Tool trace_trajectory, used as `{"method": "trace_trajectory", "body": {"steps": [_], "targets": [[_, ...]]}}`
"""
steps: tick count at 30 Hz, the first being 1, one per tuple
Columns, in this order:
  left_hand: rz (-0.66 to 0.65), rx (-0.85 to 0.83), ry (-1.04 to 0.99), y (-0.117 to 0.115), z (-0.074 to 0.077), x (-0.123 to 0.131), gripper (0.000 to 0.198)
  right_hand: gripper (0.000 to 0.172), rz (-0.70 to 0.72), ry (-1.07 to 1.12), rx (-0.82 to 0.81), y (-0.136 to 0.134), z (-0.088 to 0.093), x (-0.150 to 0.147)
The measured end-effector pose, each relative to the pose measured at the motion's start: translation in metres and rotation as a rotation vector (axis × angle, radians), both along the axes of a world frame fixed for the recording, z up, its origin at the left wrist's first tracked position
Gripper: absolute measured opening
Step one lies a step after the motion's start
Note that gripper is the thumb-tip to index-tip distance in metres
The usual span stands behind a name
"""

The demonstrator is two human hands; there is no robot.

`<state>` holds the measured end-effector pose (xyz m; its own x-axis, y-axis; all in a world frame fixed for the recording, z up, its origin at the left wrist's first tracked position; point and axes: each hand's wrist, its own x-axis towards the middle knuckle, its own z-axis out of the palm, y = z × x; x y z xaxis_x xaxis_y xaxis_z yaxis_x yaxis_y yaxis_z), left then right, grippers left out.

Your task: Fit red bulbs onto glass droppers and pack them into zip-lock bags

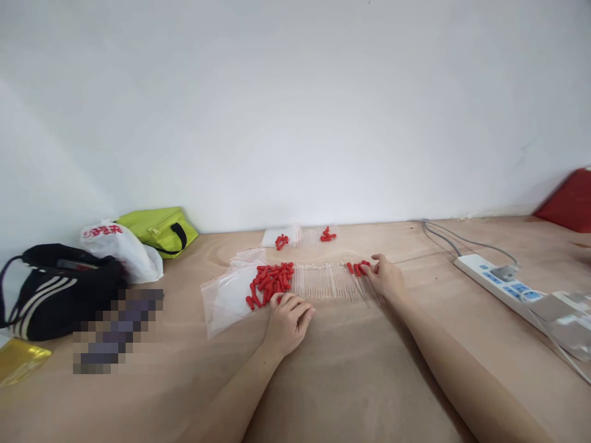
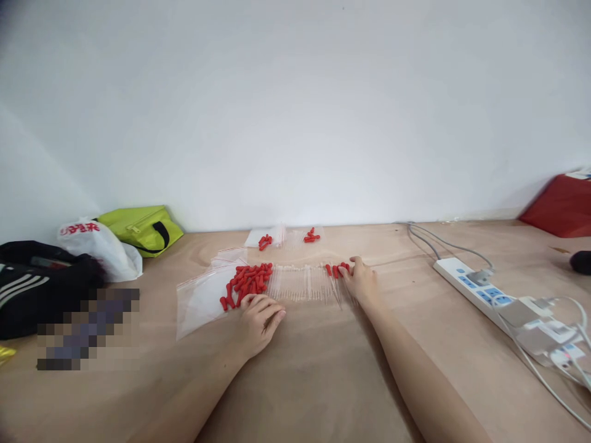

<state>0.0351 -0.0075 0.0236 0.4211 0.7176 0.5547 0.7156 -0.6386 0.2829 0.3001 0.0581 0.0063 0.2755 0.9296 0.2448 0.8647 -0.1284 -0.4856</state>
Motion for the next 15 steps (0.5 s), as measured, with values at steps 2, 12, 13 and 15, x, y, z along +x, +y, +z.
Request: {"method": "trace_trajectory", "body": {"steps": [2,12,13,15], "targets": [[0.001,0.002,-0.003,0.0,0.0,0.0,0.017,0.031,0.037,-0.026,-0.008,-0.005,0.005,-0.004],[0.004,0.022,-0.005,0.0,0.0,0.0,0.015,0.027,0.123,-0.209,-0.155,-0.016,0.012,-0.023],[0.005,0.024,0.0,0.0,0.0,-0.001,0.015,0.026,0.118,-0.221,-0.169,-0.016,0.012,-0.024],[0.009,0.032,0.005,0.0,-0.001,-0.001,0.015,0.026,0.113,-0.242,-0.19,-0.016,0.012,-0.025]]}}
